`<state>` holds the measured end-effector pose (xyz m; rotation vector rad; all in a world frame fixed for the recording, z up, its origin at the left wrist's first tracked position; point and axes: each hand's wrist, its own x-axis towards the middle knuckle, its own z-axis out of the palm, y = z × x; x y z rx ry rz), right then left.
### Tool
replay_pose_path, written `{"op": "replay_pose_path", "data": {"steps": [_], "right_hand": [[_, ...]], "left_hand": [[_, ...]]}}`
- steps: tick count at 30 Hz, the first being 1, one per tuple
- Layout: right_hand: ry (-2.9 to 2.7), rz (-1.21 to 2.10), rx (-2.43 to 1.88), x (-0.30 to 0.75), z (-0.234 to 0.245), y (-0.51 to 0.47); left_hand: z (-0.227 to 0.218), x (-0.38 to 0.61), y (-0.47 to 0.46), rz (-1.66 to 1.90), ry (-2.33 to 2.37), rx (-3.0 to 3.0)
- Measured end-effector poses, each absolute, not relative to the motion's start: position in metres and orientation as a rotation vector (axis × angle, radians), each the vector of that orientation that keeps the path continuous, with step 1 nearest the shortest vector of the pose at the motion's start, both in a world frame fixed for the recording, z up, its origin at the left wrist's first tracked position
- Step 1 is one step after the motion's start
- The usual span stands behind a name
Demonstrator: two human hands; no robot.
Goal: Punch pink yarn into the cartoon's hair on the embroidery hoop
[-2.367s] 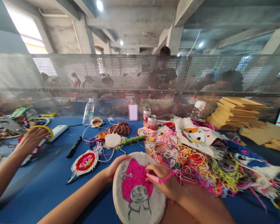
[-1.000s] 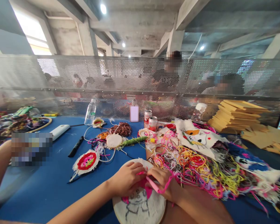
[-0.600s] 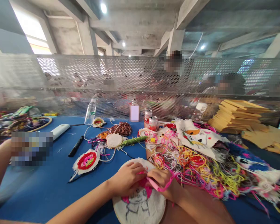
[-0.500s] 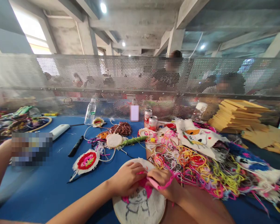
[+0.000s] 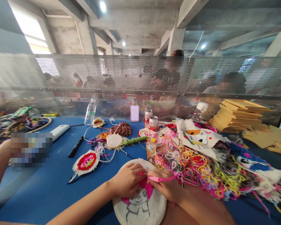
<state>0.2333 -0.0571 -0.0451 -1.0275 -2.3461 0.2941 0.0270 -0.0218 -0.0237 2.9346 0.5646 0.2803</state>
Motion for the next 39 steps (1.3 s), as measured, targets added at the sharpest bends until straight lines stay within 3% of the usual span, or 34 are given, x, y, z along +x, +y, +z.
{"op": "replay_pose_path", "data": {"steps": [16,31,39], "right_hand": [[-2.218,0.327,-1.028,0.231,-0.051,-0.056],[-1.961,0.768,-1.150,0.233,-0.063,-0.050],[-2.049,0.698,-1.130,0.234,-0.063,-0.053]], "left_hand": [[-0.024,0.027,-0.022,0.279,0.578,2.910],[-0.023,0.027,-0.023,0.320,0.593,2.931],[-0.024,0.027,-0.023,0.354,0.578,2.961]]}}
